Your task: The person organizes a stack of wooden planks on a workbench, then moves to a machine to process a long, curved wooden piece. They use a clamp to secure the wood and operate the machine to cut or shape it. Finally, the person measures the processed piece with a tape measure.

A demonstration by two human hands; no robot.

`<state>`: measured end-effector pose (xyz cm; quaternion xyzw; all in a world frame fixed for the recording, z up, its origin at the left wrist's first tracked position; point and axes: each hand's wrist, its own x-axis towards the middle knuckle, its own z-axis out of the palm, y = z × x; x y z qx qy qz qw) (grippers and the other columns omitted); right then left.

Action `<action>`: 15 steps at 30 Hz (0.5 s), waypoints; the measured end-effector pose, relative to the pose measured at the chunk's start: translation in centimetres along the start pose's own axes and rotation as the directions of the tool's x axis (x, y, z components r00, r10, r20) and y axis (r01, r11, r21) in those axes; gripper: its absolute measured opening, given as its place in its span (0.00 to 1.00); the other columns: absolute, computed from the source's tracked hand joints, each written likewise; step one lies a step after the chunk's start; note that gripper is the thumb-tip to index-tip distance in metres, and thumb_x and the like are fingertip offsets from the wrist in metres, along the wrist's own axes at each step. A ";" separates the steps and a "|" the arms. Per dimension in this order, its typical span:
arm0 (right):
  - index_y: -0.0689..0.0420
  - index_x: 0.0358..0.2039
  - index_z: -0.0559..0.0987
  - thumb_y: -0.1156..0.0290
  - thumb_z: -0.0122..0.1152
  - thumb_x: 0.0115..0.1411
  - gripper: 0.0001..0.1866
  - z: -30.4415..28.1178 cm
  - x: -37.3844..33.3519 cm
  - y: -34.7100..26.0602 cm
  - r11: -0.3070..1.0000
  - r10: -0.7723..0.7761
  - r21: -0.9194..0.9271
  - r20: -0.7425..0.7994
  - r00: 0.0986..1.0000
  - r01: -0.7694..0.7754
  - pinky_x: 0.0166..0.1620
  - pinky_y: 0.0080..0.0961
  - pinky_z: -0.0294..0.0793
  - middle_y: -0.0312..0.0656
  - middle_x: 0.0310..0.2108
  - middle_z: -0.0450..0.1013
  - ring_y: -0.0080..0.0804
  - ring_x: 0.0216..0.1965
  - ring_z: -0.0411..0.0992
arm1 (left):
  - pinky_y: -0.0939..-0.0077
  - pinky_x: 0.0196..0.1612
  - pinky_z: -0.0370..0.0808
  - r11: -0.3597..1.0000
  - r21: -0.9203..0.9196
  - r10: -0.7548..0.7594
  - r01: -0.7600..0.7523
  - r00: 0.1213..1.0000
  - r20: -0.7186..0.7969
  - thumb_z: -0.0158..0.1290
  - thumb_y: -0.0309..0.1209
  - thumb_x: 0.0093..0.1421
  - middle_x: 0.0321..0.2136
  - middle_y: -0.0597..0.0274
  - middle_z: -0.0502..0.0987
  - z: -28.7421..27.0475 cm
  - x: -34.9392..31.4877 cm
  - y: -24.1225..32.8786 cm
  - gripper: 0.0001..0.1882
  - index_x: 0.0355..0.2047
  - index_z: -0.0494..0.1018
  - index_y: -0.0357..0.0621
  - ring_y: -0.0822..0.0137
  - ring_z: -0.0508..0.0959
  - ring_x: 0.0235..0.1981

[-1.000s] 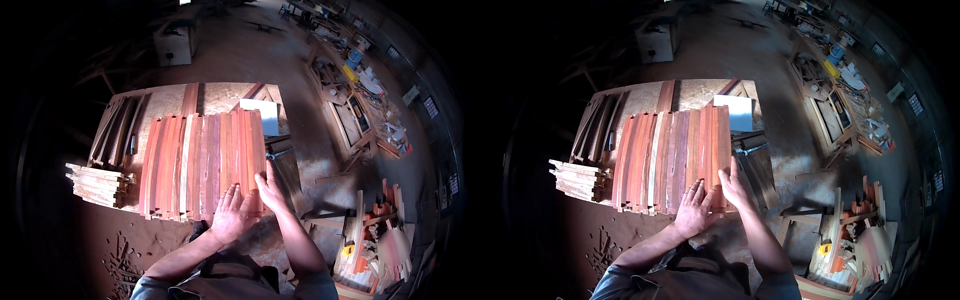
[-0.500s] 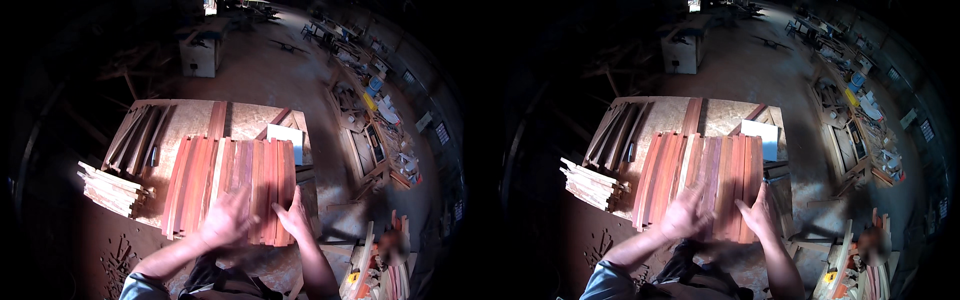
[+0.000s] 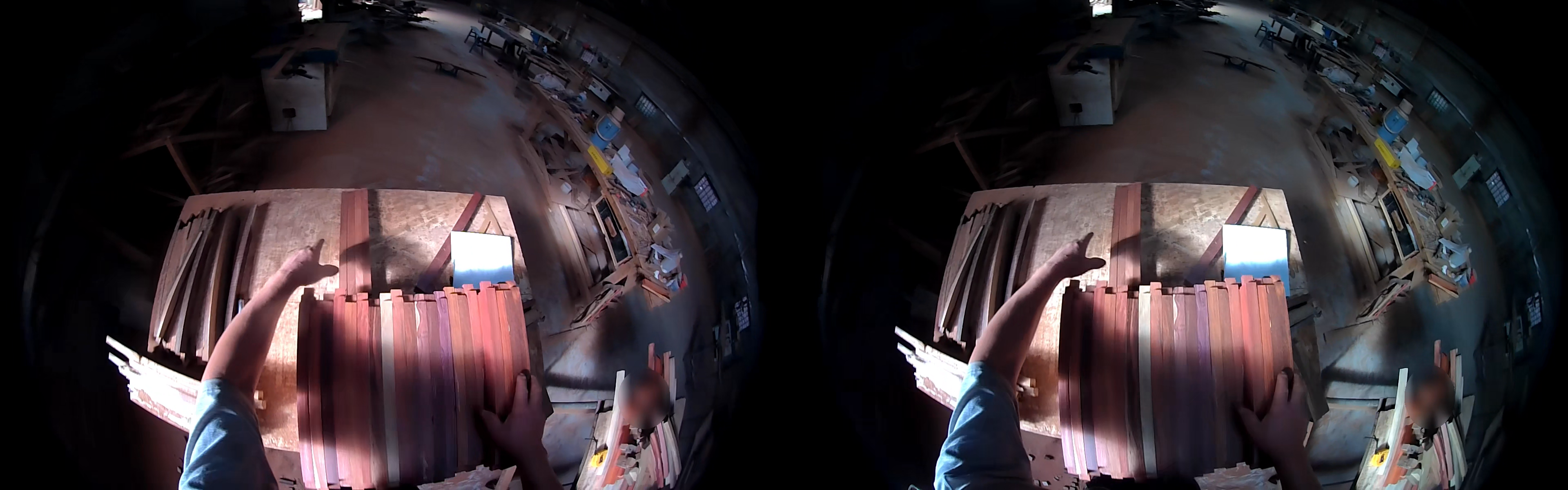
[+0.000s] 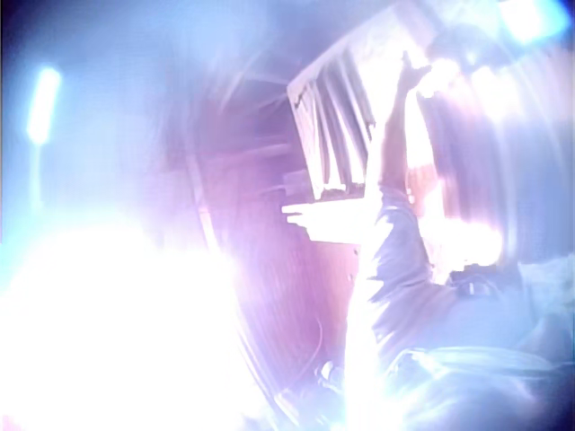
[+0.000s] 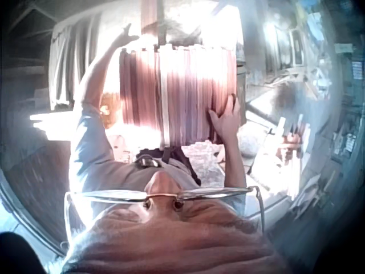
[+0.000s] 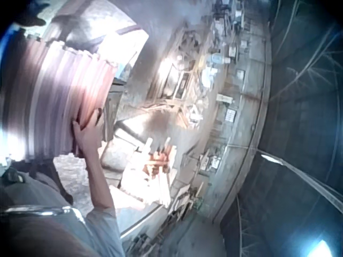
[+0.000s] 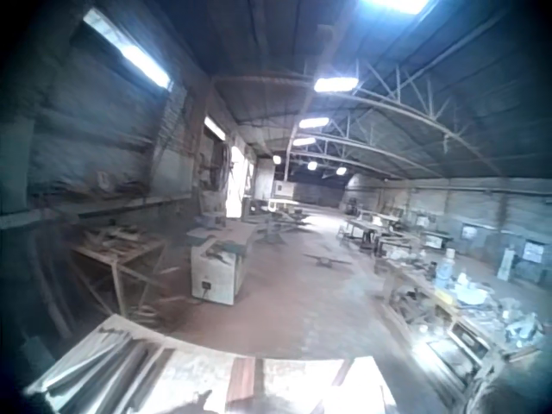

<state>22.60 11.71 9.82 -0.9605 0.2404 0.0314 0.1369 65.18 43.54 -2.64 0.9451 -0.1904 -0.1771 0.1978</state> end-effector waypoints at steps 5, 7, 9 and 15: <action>0.64 0.64 0.58 0.48 0.75 0.43 0.55 0.4 -0.1 0.3 0.994 -0.025 -0.110 -0.033 0.999 0.022 0.57 0.47 0.70 0.62 0.64 0.53 0.63 0.60 0.61 | 0.54 0.66 0.63 0.973 -0.181 0.164 -0.144 0.982 0.098 0.63 0.57 0.51 0.63 0.32 0.61 4.7 5.6 0.2 0.57 0.70 0.48 0.41 0.39 0.62 0.65; 0.65 0.64 0.58 0.48 0.75 0.42 0.56 0.3 0.2 0.3 0.998 0.006 -0.062 0.005 1.000 -0.005 0.56 0.49 0.71 0.63 0.64 0.53 0.64 0.59 0.62 | 0.53 0.67 0.62 0.931 -0.246 0.296 -0.271 0.952 0.073 0.65 0.56 0.50 0.65 0.33 0.59 5.0 7.6 -2.4 0.56 0.71 0.49 0.46 0.38 0.61 0.66; 0.65 0.64 0.57 0.47 0.75 0.41 0.57 0.1 0.1 0.1 0.997 0.071 -0.022 0.052 0.996 -0.070 0.54 0.51 0.72 0.64 0.64 0.53 0.66 0.58 0.63 | 0.53 0.68 0.61 0.947 -0.057 0.317 -0.317 0.948 -0.004 0.67 0.53 0.48 0.67 0.39 0.55 3.9 7.6 -2.4 0.54 0.71 0.52 0.55 0.41 0.58 0.67; 0.64 0.61 0.59 0.42 0.73 0.41 0.56 -0.2 0.8 -0.9 0.996 0.067 -0.060 0.020 0.998 -0.065 0.46 0.51 0.76 0.67 0.58 0.60 0.68 0.49 0.70 | 0.54 0.71 0.55 0.493 0.607 0.639 -0.623 0.733 0.233 0.44 0.34 0.68 0.70 0.53 0.53 3.6 6.8 -1.6 0.28 0.68 0.56 0.58 0.52 0.52 0.72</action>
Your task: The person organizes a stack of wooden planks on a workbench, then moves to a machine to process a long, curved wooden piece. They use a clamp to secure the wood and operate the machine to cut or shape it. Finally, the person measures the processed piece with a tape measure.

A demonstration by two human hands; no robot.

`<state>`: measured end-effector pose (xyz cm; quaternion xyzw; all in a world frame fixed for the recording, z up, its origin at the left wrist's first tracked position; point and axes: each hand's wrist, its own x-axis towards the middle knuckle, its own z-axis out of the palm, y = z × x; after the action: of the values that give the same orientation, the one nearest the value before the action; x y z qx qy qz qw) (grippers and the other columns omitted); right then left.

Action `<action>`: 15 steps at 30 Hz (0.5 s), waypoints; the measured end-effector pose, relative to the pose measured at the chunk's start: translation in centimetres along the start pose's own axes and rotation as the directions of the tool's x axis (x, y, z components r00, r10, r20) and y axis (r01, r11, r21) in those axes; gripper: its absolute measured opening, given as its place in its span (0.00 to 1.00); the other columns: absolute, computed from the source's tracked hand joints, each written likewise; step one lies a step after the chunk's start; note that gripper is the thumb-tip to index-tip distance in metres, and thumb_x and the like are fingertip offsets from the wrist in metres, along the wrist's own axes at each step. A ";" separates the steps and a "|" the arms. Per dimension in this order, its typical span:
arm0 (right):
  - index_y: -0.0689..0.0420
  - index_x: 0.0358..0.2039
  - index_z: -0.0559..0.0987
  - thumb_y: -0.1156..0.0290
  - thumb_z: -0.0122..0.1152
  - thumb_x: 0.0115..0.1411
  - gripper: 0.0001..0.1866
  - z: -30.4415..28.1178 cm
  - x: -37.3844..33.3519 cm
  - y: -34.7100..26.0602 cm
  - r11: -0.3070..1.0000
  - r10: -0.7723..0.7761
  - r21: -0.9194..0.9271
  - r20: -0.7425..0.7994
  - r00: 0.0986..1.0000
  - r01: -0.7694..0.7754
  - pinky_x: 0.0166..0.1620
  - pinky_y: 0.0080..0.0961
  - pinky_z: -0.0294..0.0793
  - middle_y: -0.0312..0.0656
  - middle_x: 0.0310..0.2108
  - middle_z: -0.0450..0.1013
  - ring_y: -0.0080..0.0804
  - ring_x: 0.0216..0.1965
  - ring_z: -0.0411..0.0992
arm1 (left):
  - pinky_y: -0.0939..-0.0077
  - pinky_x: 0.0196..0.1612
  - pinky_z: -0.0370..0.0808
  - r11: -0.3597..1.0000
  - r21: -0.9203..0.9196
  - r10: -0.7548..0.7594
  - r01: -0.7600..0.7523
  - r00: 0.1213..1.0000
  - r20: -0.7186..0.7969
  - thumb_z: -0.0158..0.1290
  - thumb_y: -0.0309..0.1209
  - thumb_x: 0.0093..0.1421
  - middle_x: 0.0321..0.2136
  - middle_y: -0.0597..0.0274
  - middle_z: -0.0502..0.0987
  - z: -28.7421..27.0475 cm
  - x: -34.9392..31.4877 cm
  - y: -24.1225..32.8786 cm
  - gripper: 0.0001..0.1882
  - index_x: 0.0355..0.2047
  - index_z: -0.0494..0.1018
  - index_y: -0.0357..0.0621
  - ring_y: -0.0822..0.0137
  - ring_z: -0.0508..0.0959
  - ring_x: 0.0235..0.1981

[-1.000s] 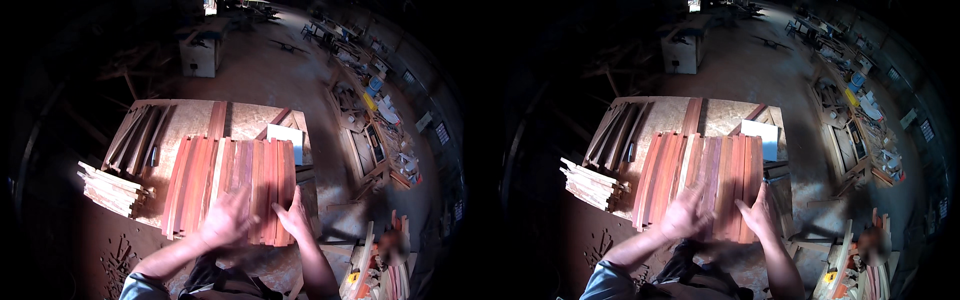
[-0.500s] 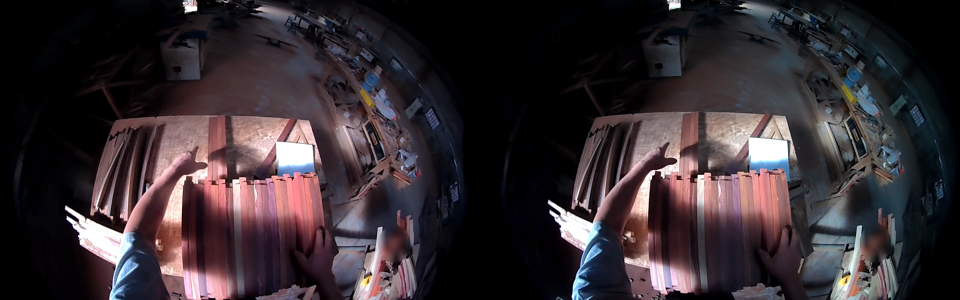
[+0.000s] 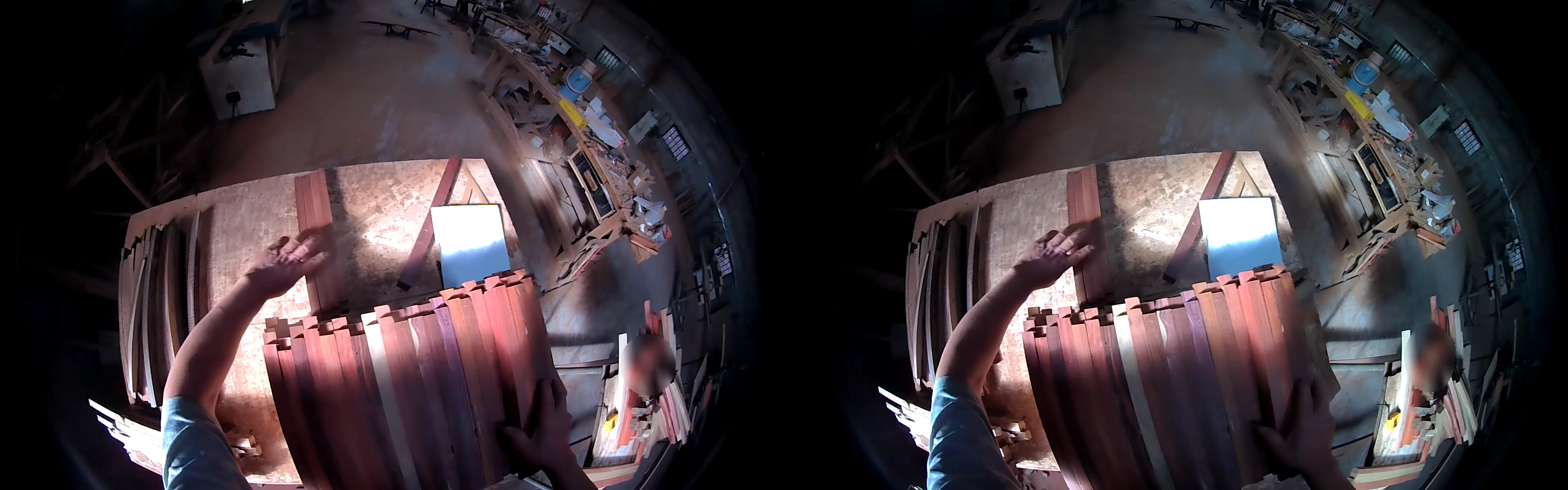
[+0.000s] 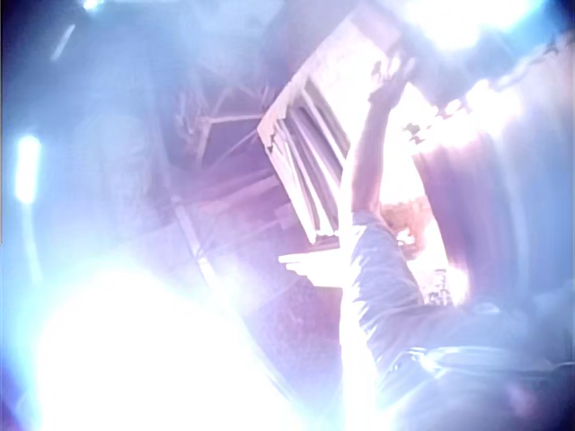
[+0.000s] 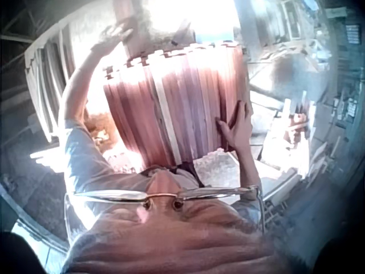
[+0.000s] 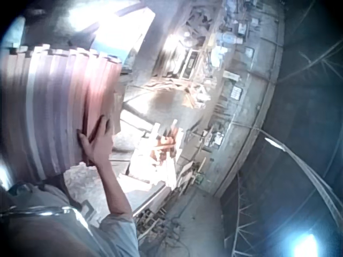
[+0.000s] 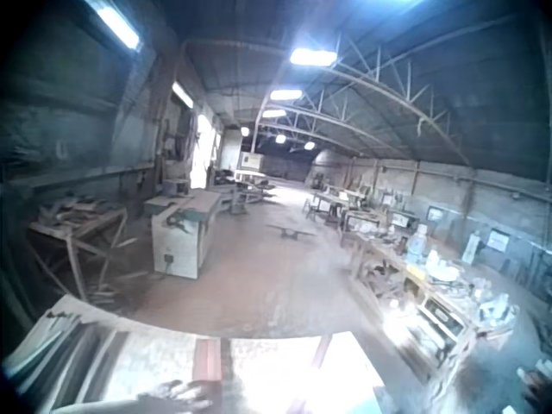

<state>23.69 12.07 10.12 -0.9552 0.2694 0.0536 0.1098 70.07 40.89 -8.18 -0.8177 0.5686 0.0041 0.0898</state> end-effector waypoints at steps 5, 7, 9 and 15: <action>0.66 0.63 0.58 0.40 0.73 0.42 0.58 0.7 -0.3 1.2 0.998 -0.045 0.035 -0.023 0.999 0.046 0.48 0.51 0.75 0.70 0.59 0.58 0.69 0.52 0.69 | 0.58 0.70 0.59 0.975 0.127 0.200 -0.182 0.969 -0.147 0.47 0.32 0.61 0.66 0.68 0.62 2.0 2.4 1.1 0.27 0.63 0.64 0.60 0.58 0.56 0.70; 0.66 0.63 0.58 0.39 0.72 0.42 0.58 0.7 -0.3 1.3 0.997 -0.050 0.052 -0.016 0.999 0.051 0.49 0.52 0.74 0.71 0.60 0.57 0.70 0.52 0.68 | 0.58 0.70 0.60 0.953 0.135 0.292 -0.272 0.943 -0.159 0.47 0.32 0.61 0.65 0.70 0.63 3.2 3.2 1.6 0.26 0.61 0.66 0.61 0.59 0.58 0.69; 0.70 0.62 0.58 0.45 0.74 0.40 0.58 0.4 -0.3 1.0 0.999 -0.010 0.054 0.017 1.000 0.009 0.52 0.52 0.72 0.71 0.61 0.55 0.71 0.55 0.66 | 0.58 0.69 0.61 0.962 0.047 0.273 -0.269 0.946 -0.173 0.48 0.32 0.60 0.63 0.72 0.65 3.1 3.4 1.8 0.23 0.58 0.69 0.59 0.61 0.63 0.66; 0.72 0.62 0.57 0.49 0.75 0.39 0.58 0.2 -0.4 0.6 0.998 -0.005 0.059 0.035 0.999 0.002 0.54 0.54 0.70 0.71 0.61 0.54 0.73 0.56 0.64 | 0.61 0.68 0.64 0.804 0.563 0.315 -0.191 0.940 -0.131 0.49 0.31 0.60 0.63 0.70 0.64 4.5 1.4 -1.0 0.25 0.59 0.66 0.55 0.62 0.64 0.64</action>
<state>23.05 11.79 9.87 -0.9510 0.2673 0.0620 0.1429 71.93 40.61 -12.60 -0.6702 0.6572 -0.2345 0.2528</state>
